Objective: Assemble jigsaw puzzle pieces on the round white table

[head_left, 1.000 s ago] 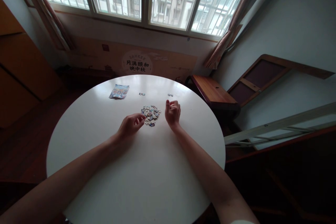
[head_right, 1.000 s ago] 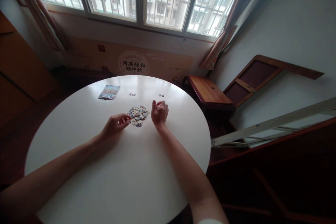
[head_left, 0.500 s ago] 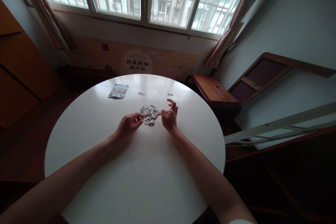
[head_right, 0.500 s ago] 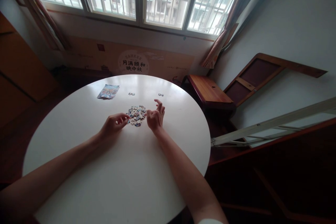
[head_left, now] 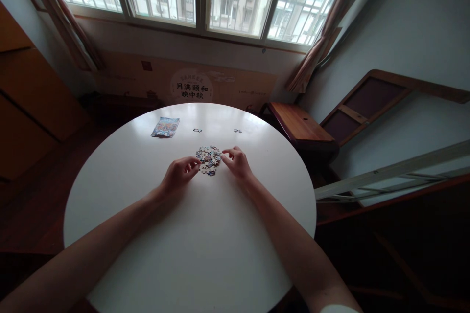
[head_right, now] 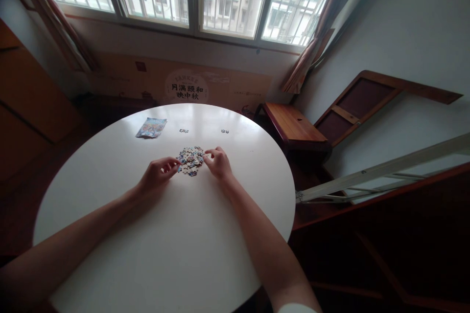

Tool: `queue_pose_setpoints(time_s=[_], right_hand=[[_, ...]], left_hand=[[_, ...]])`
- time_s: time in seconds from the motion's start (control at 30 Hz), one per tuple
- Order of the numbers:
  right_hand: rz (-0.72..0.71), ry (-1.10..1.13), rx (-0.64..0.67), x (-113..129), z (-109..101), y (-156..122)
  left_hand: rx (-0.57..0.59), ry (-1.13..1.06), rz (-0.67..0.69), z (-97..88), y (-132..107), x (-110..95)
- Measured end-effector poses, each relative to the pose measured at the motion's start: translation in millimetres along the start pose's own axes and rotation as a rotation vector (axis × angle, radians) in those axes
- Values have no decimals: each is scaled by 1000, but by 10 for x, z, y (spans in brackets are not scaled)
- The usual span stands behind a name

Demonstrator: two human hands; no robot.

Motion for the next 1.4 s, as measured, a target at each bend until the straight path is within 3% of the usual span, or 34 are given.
queue_pose_setpoints(time_s=[0.2,1.4], right_hand=[[40,-48,75,-19,46,-13],[119,-157,64,15,115,-39]], left_hand=[[-8,3,6,-6,3,-9],[32,-23,13,-4,-4,-46]])
Point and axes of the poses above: each hand's wrist, its own y-axis towards the middle knuckle, its own z-axis out of the palm, x = y × z, the point moved 3 cm from there along y, towards the middle knuckle, and after that the axes turned 12 degrees about y, right-handed, at the moved point
